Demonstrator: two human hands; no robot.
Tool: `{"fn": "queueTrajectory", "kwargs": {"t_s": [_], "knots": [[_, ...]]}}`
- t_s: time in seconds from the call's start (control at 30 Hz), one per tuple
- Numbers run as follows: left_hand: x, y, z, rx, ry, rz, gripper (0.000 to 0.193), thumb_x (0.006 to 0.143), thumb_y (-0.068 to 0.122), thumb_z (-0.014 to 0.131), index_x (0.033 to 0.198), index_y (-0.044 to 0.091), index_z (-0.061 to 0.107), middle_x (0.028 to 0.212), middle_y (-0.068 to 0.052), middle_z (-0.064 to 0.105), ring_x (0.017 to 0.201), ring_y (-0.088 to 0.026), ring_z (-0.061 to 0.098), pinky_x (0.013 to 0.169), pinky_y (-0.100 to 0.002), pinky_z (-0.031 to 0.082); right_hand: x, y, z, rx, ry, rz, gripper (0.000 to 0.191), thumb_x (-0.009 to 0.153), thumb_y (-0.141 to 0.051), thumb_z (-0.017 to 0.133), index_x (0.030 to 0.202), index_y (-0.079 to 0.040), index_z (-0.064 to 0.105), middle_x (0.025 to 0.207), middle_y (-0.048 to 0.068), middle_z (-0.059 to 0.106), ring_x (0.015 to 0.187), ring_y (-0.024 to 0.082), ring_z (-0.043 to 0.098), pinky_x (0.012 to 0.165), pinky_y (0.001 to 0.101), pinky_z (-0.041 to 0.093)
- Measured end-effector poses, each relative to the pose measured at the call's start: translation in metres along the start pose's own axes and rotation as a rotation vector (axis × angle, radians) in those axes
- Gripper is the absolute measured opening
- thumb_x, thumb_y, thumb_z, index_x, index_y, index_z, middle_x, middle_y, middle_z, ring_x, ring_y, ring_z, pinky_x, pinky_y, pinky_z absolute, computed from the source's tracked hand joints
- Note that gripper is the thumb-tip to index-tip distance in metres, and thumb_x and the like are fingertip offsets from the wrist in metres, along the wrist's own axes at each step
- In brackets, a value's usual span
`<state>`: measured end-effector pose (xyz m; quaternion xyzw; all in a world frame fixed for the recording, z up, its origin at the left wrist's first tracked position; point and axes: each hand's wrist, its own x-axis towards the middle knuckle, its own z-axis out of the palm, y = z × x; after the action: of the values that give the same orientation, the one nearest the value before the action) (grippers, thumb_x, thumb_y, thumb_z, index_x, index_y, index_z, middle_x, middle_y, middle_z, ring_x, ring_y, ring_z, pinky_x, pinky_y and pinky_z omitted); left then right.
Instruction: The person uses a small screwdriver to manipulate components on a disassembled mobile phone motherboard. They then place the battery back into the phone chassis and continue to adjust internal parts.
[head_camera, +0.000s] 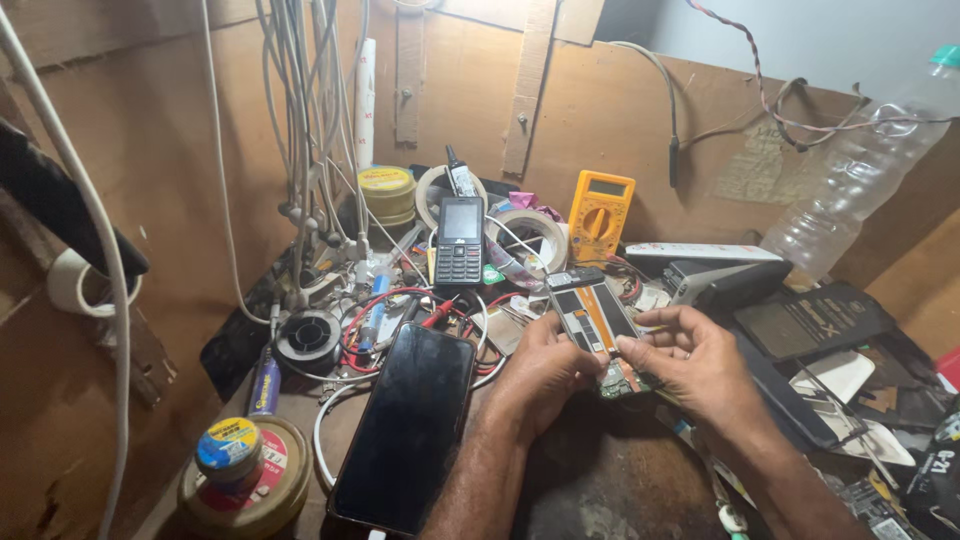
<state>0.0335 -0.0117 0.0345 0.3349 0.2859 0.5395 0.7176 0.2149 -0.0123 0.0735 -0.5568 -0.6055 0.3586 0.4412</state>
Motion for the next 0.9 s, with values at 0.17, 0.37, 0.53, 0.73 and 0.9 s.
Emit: {"fn": "queueTrajectory", "kwargs": {"t_s": [0.17, 0.37, 0.53, 0.73, 0.9], "knots": [[-0.0008, -0.0012, 0.0001, -0.002, -0.013, 0.025, 0.06, 0.071, -0.01, 0.061, 0.13, -0.001, 0.054, 0.098, -0.01, 0.069, 0.083, -0.018, 0.068, 0.072, -0.031, 0.054, -0.0029, -0.0035, -0.001, 0.066, -0.013, 0.056, 0.043, 0.082, -0.009, 0.079, 0.12, 0.002, 0.064, 0.09, 0.013, 0.074, 0.076, 0.014, 0.072, 0.064, 0.0268, 0.056], [-0.0006, -0.0013, 0.0011, 0.009, -0.023, 0.048, 0.059, 0.07, -0.011, 0.061, 0.128, -0.001, 0.055, 0.098, -0.01, 0.07, 0.084, -0.019, 0.069, 0.073, -0.033, 0.056, -0.004, -0.0079, 0.0011, 0.072, -0.015, 0.067, 0.043, 0.082, -0.01, 0.079, 0.12, 0.002, 0.063, 0.089, 0.014, 0.074, 0.074, 0.016, 0.072, 0.062, 0.0279, 0.056], [-0.0014, -0.0017, 0.0011, -0.011, -0.044, 0.059, 0.057, 0.072, -0.011, 0.061, 0.128, -0.002, 0.055, 0.1, -0.011, 0.07, 0.085, -0.021, 0.069, 0.074, -0.036, 0.058, -0.003, -0.0076, 0.0029, 0.049, 0.012, 0.077, 0.043, 0.081, -0.01, 0.079, 0.119, 0.002, 0.063, 0.089, 0.015, 0.074, 0.074, 0.016, 0.072, 0.061, 0.0283, 0.056], [-0.0013, -0.0004, 0.0006, -0.009, -0.045, 0.057, 0.057, 0.07, -0.012, 0.061, 0.127, -0.003, 0.055, 0.1, -0.013, 0.07, 0.087, -0.022, 0.071, 0.076, -0.038, 0.06, -0.0003, -0.0052, 0.0019, 0.02, 0.0, 0.048, 0.043, 0.082, -0.011, 0.079, 0.119, 0.003, 0.063, 0.089, 0.015, 0.076, 0.074, 0.016, 0.073, 0.062, 0.0273, 0.057], [-0.0019, 0.0008, 0.0029, 0.069, 0.004, 0.043, 0.055, 0.072, -0.012, 0.062, 0.126, -0.003, 0.057, 0.1, -0.013, 0.071, 0.086, -0.022, 0.069, 0.073, -0.037, 0.057, -0.003, -0.0007, 0.0029, -0.041, 0.015, -0.017, 0.041, 0.082, -0.011, 0.081, 0.117, 0.003, 0.065, 0.088, 0.012, 0.073, 0.075, 0.013, 0.07, 0.063, 0.0259, 0.055]]}}
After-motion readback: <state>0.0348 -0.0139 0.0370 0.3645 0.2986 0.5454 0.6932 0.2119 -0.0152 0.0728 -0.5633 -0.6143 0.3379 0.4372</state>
